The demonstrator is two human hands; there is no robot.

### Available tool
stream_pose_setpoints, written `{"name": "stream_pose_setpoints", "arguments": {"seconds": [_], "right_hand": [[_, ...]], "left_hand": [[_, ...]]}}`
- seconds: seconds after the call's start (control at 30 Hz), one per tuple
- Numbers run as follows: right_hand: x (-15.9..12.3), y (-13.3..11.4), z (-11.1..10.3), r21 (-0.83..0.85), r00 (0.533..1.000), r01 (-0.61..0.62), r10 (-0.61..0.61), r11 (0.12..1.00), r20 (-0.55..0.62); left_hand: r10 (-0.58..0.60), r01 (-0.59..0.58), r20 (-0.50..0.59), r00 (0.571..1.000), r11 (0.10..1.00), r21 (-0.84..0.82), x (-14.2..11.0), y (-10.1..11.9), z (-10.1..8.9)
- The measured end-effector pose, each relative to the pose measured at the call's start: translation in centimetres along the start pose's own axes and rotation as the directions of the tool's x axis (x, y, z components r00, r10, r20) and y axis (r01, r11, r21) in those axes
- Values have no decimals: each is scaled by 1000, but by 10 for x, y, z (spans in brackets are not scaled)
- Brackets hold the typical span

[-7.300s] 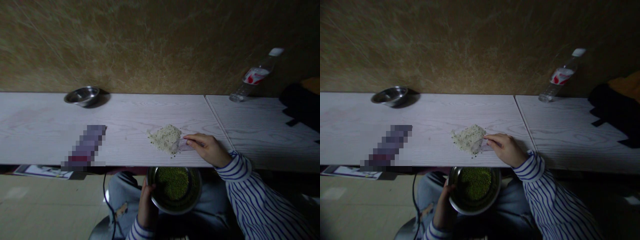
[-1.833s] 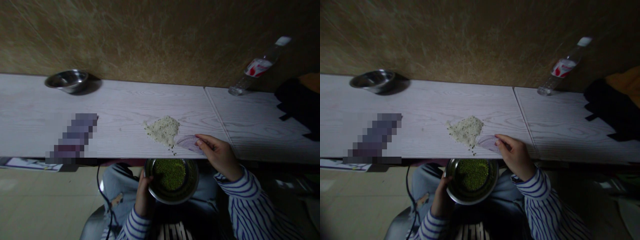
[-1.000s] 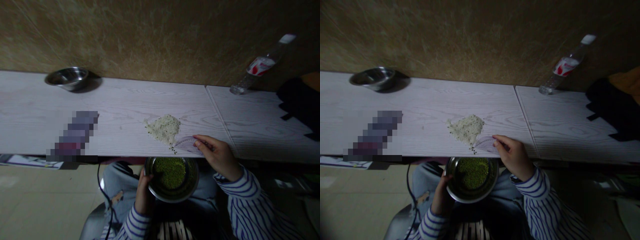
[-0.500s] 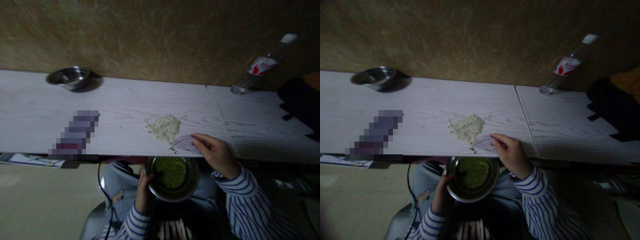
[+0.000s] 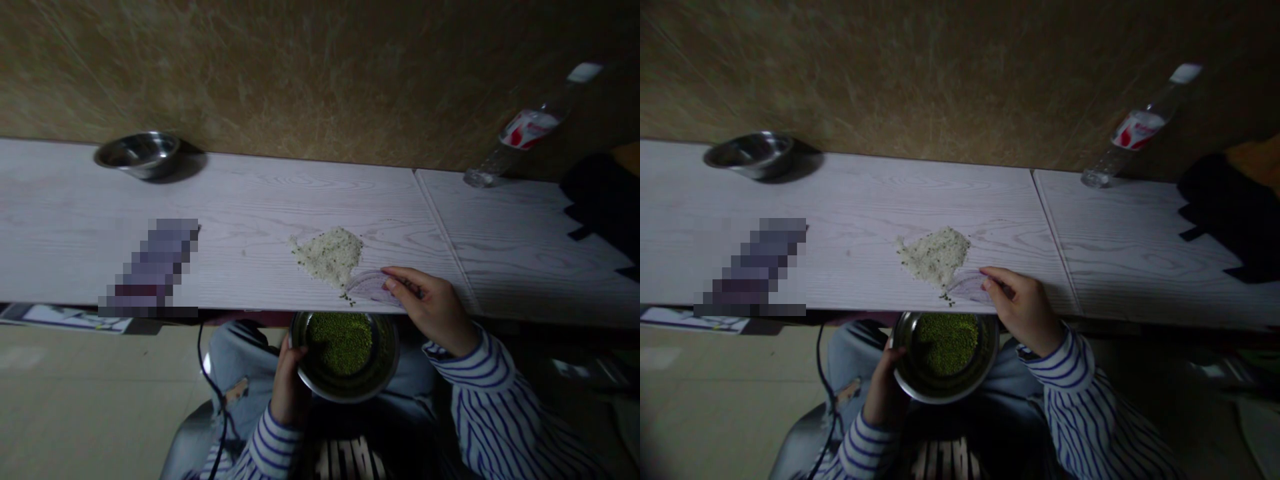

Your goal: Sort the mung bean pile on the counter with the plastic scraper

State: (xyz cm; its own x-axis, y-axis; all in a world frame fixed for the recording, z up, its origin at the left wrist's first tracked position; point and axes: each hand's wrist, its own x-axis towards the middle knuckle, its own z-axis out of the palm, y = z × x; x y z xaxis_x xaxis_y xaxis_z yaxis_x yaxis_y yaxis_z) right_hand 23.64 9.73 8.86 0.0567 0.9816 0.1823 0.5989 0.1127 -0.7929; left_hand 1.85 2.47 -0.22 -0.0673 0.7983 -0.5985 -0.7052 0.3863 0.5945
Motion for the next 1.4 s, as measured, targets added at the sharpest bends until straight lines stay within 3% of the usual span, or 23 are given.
{"name": "stream_pose_setpoints", "arguments": {"seconds": [0.57,1.13,1.4], "right_hand": [[0,-3,7,28,998,49,-50,998,25],[-2,-16,10,67,985,76,-86,995,153],[-7,-1,3,-1,1000,21,-21,1000,7]], "left_hand": [[19,-19,20,1000,1000,16,4,-3,-6],[10,-10,-12,1000,1000,8,2,3,-7],[42,-43,27,999,999,8,3,2,-8]]}}
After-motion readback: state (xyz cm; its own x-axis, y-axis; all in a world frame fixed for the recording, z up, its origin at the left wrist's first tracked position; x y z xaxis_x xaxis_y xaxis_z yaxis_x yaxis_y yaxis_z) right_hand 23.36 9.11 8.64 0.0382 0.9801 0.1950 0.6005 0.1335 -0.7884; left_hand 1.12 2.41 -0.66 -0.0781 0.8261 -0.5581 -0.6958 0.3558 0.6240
